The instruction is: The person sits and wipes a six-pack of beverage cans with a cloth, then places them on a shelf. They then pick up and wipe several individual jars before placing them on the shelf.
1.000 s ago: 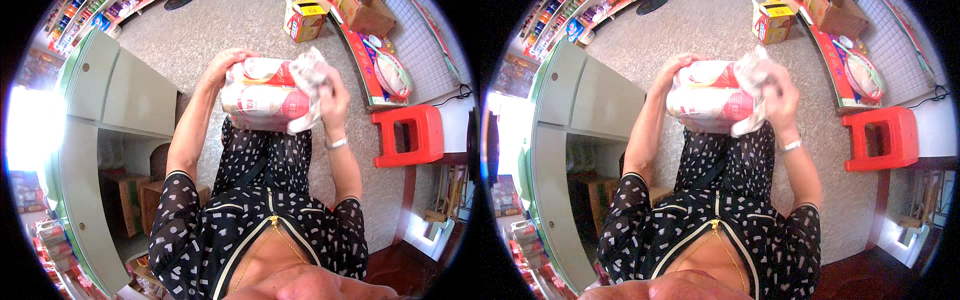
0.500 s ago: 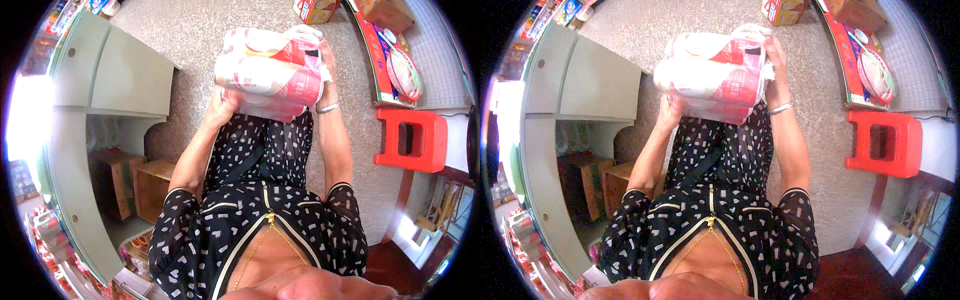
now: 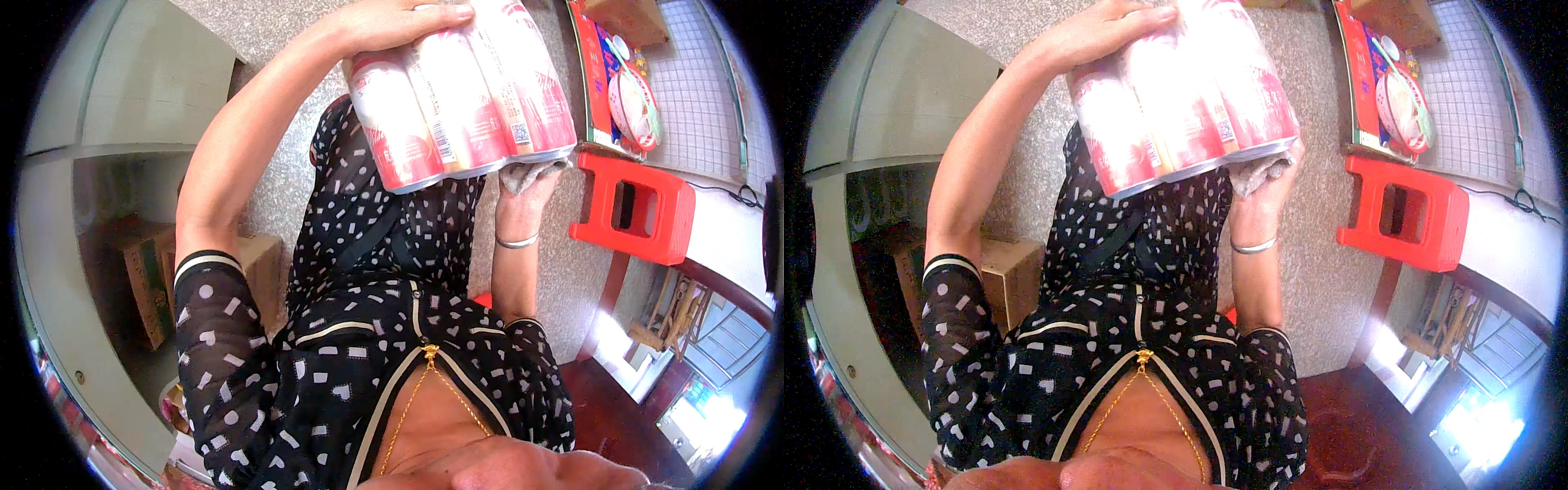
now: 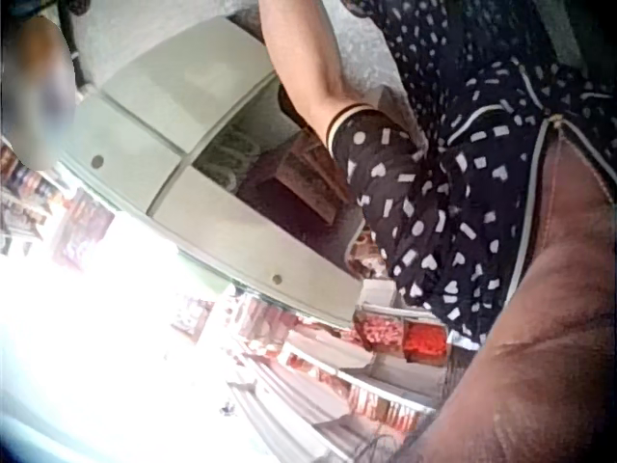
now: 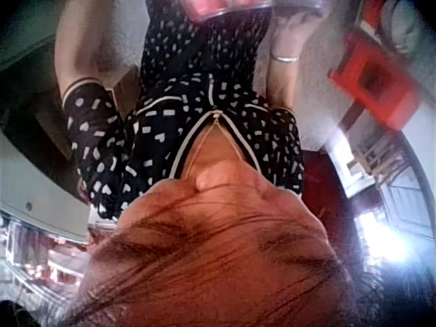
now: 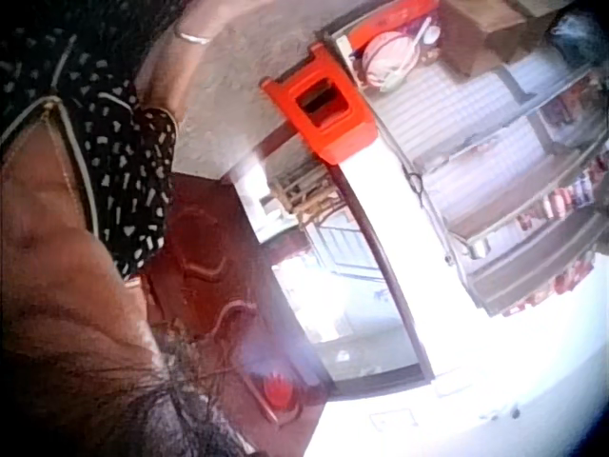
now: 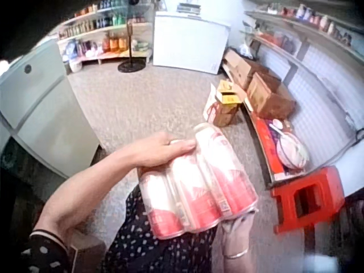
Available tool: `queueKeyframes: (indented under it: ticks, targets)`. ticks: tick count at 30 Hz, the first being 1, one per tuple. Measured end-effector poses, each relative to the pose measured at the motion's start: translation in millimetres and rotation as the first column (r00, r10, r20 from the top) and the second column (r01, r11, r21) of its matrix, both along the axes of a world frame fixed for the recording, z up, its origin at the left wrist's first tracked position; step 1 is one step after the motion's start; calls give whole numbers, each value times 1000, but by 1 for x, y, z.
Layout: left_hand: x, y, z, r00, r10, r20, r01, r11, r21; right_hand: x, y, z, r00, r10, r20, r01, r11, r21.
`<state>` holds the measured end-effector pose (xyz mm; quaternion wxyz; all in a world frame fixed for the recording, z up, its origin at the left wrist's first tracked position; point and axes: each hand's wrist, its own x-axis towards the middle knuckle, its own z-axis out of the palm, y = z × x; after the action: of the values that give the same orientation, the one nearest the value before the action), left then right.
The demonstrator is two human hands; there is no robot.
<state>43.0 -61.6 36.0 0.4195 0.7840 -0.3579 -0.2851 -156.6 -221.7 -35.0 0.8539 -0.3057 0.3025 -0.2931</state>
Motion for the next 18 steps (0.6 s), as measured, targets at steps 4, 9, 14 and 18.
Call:
queueKeyframes:
  ticks: [4, 9, 14, 18]
  targets:
    - [-3, -21, -8, 994, -107, 6, 107, 994, 4, -22, -13, -28, 995, -85, -48, 84, 996, -33]
    - [-9, -44, -36, 998, -62, -9, 62, 998, 12, -46, -38, -54, 997, -65, -35, 56, 973, -222]
    - [-38, -63, -10, 921, -306, 241, 260, 944, 205, -68, -84, -47, 988, 23, -153, -107, 817, -567]
    - [-56, -86, -6, 806, -460, 372, 383, 885, 263, -68, -75, 9, 990, -73, -118, -42, 651, -758]
